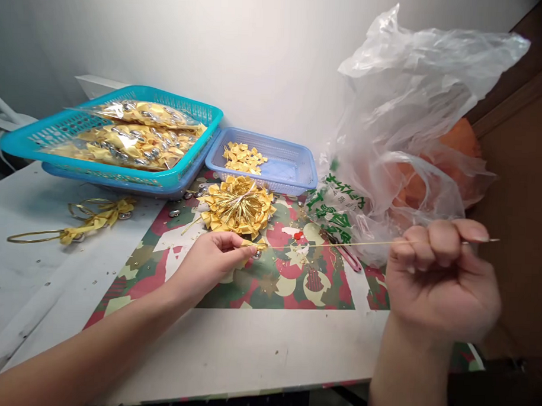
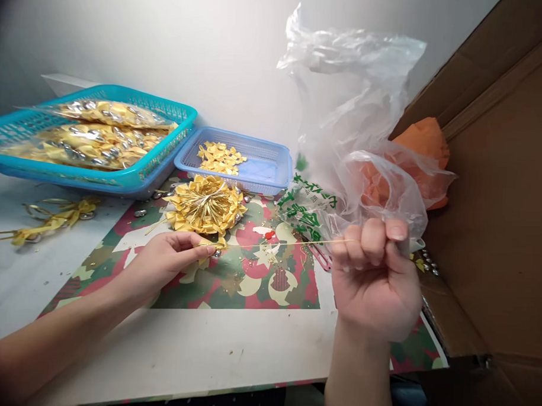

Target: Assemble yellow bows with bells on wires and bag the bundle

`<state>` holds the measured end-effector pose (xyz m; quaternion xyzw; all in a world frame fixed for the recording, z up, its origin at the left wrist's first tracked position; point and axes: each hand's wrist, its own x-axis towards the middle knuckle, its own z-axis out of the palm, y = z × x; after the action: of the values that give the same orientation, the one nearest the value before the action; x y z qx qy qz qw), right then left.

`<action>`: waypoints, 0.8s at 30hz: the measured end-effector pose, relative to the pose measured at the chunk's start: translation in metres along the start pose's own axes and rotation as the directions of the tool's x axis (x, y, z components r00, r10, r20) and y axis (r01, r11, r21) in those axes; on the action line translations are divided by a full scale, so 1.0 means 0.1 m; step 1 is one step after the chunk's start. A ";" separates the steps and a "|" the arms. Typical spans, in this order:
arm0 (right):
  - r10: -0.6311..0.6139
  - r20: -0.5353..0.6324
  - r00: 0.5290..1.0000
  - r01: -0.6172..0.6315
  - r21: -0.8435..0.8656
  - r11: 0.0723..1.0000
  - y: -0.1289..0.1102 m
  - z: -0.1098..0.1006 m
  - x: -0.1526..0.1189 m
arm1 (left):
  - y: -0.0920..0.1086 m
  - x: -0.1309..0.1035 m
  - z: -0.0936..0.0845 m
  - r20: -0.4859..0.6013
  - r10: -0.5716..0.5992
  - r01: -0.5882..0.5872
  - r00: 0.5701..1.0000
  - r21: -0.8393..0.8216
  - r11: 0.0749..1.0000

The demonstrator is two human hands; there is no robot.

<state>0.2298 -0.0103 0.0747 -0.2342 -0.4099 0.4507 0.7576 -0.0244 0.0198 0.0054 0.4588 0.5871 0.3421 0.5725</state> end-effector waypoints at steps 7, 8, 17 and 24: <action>-0.117 -0.120 0.986 0.088 -0.219 0.972 0.07 -0.04 0.06 | -0.04 0.01 -0.02 0.013 -0.004 0.004 1.000 0.005 1.000; -0.157 -0.134 0.978 0.118 -0.258 0.959 0.05 -0.05 0.08 | -0.04 0.01 -0.02 0.015 -0.003 0.003 1.000 0.010 1.000; -0.244 -0.332 0.911 0.192 -0.181 0.965 -0.05 -0.18 0.16 | -0.05 0.01 -0.02 0.018 -0.013 0.012 1.000 0.049 0.999; -0.372 -0.642 0.671 0.250 -0.276 0.928 -0.33 -0.47 0.17 | -0.09 0.03 -0.03 0.030 0.060 -0.062 0.998 0.073 0.995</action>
<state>0.2890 -0.0102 0.0795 -0.3717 -0.1716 0.1608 0.8981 -0.0289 0.0198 -0.0035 0.5018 0.5770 0.3310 0.5528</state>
